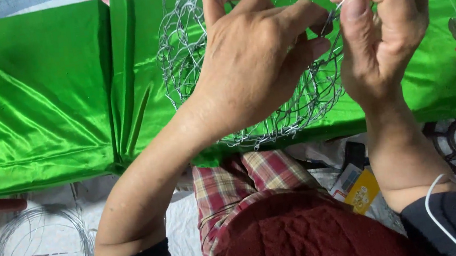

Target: Manually forming and securing the wire mesh of a basket by twisting wire ends at the joints.

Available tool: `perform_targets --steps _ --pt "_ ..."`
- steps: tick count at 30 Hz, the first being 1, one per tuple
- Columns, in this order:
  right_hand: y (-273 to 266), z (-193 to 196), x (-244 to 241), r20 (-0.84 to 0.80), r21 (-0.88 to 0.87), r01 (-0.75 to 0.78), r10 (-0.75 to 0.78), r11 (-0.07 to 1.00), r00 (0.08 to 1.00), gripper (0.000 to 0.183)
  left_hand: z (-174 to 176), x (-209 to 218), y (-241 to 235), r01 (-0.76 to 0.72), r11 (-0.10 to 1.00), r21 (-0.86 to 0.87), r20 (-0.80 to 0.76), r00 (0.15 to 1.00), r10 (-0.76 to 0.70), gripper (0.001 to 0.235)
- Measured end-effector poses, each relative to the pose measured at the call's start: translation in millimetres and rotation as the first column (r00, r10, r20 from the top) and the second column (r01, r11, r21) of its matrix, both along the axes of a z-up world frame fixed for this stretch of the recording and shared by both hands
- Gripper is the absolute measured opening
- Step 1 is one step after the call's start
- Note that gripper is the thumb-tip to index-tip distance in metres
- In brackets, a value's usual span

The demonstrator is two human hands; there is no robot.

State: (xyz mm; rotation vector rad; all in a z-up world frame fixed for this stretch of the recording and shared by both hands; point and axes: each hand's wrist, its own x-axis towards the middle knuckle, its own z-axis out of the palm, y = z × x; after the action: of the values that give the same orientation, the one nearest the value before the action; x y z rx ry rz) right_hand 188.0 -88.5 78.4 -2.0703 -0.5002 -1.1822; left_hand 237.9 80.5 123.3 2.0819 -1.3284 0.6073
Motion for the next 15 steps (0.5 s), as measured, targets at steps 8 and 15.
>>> perform_targets --steps 8,15 --pt "-2.3 -7.0 -10.4 0.001 -0.052 0.11 -0.11 0.993 0.994 0.037 -1.5 -7.3 6.3 0.0 0.999 -0.051 0.032 0.999 0.001 0.02" --pt "-20.1 -22.4 -9.5 -0.033 -0.001 0.048 -0.048 0.999 0.998 0.035 17.1 -22.6 47.3 0.063 0.912 -0.406 -0.083 0.991 -0.106 0.029"
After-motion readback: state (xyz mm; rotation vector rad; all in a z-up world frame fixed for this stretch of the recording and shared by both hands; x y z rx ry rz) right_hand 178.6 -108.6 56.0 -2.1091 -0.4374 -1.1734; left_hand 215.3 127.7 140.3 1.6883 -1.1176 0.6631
